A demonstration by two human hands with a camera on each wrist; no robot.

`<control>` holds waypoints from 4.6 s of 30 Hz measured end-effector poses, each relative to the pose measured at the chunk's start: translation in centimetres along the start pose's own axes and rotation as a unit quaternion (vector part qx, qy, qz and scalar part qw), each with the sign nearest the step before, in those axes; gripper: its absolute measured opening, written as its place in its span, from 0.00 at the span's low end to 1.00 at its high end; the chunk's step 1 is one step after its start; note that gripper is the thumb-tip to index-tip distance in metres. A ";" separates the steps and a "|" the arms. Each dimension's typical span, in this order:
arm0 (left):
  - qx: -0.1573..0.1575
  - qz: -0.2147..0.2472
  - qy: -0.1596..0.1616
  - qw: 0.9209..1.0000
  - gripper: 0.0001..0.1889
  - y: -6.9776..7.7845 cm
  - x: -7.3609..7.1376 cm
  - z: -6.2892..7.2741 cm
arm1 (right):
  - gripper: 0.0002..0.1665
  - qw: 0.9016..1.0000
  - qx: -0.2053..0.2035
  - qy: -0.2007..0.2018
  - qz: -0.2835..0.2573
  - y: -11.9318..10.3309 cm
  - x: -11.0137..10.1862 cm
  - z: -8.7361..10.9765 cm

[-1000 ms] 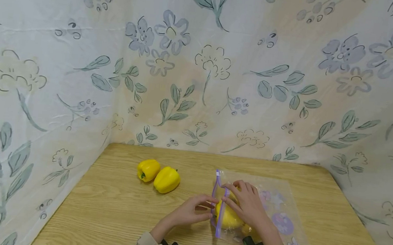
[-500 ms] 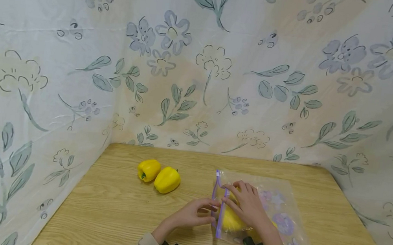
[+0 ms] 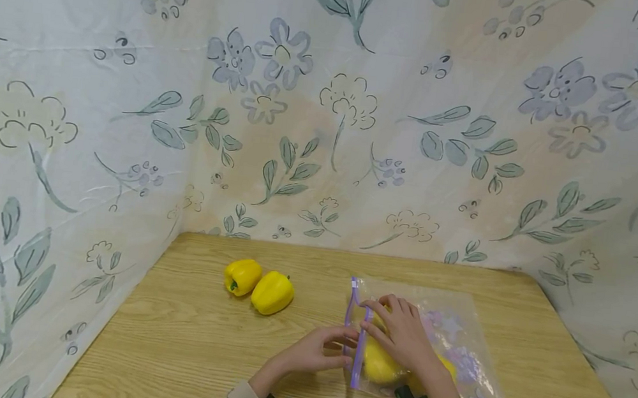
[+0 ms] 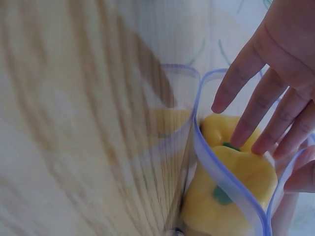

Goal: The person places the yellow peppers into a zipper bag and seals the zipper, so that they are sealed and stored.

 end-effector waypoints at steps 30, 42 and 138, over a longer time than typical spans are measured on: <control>-0.006 -0.012 -0.024 1.000 0.26 0.1 1.1 0.0 | 0.21 1.000 -0.008 0.006 0.010 -0.2 -0.1 -0.1; 0.000 -0.042 -0.009 0.999 0.26 0.3 0.0 0.9 | 0.22 1.000 -0.005 0.006 0.012 -0.2 0.0 0.0; -0.107 -0.221 0.361 0.900 0.27 -1.5 -15.3 10.0 | 0.22 1.000 0.001 -0.001 0.015 -0.1 0.3 0.3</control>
Point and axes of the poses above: each hand's wrist, its own z-axis away from the middle knuckle, its own x-axis out of the palm, y = z × x, the point moved 8 cm from there along -z, towards the middle knuckle, and after that the axes turned 5 degrees about z, right-handed, at the moved point
